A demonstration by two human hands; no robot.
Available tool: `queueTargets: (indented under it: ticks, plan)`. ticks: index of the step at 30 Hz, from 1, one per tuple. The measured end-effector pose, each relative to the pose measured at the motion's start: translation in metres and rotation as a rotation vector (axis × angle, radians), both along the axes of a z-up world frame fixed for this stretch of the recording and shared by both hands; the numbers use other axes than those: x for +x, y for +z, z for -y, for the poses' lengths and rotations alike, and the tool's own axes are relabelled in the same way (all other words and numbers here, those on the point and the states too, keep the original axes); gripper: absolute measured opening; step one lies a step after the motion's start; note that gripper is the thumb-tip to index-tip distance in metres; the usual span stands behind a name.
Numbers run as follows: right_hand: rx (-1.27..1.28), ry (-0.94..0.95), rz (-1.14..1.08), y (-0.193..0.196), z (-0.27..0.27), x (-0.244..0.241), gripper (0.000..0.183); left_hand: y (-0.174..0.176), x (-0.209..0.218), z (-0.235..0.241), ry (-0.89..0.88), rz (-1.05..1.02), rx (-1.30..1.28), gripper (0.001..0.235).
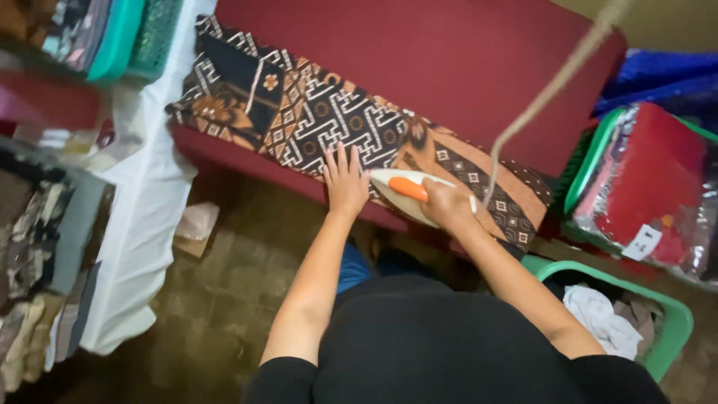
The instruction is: Ironing and folding a batik-patterned cloth on an ironing board.
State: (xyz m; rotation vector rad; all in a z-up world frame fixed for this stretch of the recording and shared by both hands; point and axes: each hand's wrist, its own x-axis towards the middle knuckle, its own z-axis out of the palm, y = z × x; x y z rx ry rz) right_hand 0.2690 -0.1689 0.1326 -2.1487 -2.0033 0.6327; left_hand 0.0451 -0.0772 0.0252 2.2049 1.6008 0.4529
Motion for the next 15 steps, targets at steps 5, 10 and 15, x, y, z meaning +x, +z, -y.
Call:
queueTargets:
  ticks: [5, 10, 15]
  plan:
    - [-0.033, -0.157, 0.103, 0.015, 0.062, 0.042, 0.025, -0.007, 0.034, 0.009, -0.135, -0.107, -0.039, 0.090]
    - [-0.010, -0.421, 0.175, 0.002, 0.093, 0.063, 0.027, -0.014, 0.046, 0.021, -0.129, -0.190, -0.081, 0.098]
    - [0.103, -0.479, 0.134, -0.018, 0.045, 0.058, 0.028, -0.015, 0.046, 0.016, -0.146, -0.246, -0.161, 0.099]
